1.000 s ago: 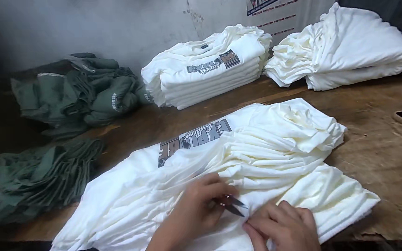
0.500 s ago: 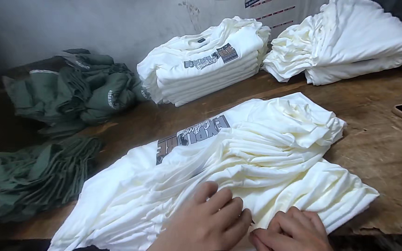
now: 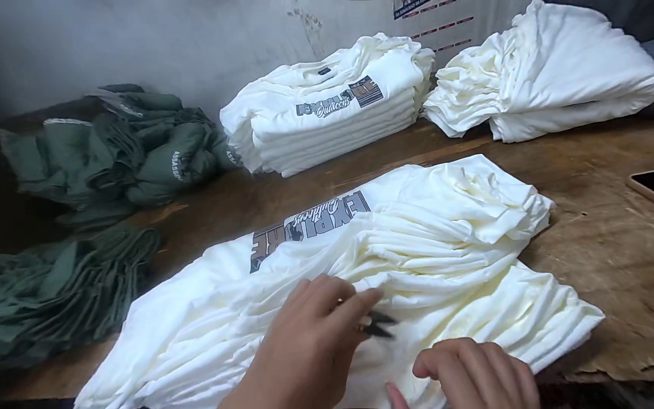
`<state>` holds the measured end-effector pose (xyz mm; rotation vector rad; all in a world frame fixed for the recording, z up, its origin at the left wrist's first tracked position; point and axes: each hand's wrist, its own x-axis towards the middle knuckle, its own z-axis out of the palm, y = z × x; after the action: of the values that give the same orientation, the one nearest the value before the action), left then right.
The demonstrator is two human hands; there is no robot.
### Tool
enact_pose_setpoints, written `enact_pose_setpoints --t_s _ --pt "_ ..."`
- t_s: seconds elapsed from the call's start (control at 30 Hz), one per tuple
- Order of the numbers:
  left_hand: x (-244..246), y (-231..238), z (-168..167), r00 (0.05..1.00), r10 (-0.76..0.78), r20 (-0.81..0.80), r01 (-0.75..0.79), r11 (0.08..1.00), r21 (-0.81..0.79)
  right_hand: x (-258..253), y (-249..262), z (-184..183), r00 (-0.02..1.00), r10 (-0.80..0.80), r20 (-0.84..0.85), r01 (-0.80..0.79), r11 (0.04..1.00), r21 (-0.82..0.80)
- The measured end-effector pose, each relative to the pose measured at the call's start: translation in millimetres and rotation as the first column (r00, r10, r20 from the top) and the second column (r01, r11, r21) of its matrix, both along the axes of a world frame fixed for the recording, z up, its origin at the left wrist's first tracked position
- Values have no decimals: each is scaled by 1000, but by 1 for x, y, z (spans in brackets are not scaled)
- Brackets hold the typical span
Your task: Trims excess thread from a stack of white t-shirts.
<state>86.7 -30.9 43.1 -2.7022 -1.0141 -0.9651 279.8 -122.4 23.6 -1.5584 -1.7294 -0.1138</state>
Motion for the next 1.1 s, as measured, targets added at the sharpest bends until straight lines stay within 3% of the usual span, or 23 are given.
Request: enact_pose_setpoints --t_s 0.13,0.27,0.33,0.43,0.5,0.57,0.7,0.8,0.97,1.03,1.1 --pt "7 13 -27 978 -85 191 157 901 -405 -15 10 -9 993 -110 37 111 994 -27" --pt "2 35 -36 877 -312 367 455 784 -422 -22 25 -20 983 -152 106 155 988 -19" --pt "-1 40 -31 832 -394 391 547 704 -454 -22 22 -20 994 -90 59 92 995 -28" --pt "7 38 -27 874 -319 368 477 709 -518 -12 17 -19 992 103 -70 -105 994 -32" --pt "15 34 -27 917 -230 325 378 760 -529 -4 14 -24 995 92 -27 -92 995 -25" --pt "18 30 -28 918 -206 339 349 827 -441 1 9 -29 999 36 -8 -36 999 4" --pt "-1 18 -26 933 -190 307 266 936 -230 11 1 -23 988 50 -144 -49 999 12" --pt "-7 6 -27 941 -199 273 250 954 -165 14 0 -23 972 103 -211 -95 994 49" --pt "8 -13 -28 964 -142 225 169 980 -106 8 0 -27 977 139 -163 -112 980 166" --pt "5 -19 -21 976 -74 204 113 976 -189 14 -3 -23 978 140 -151 -119 982 145" --pt "0 -24 -14 993 -26 116 71 914 -399 23 -5 -17 991 111 -80 -105 991 79"
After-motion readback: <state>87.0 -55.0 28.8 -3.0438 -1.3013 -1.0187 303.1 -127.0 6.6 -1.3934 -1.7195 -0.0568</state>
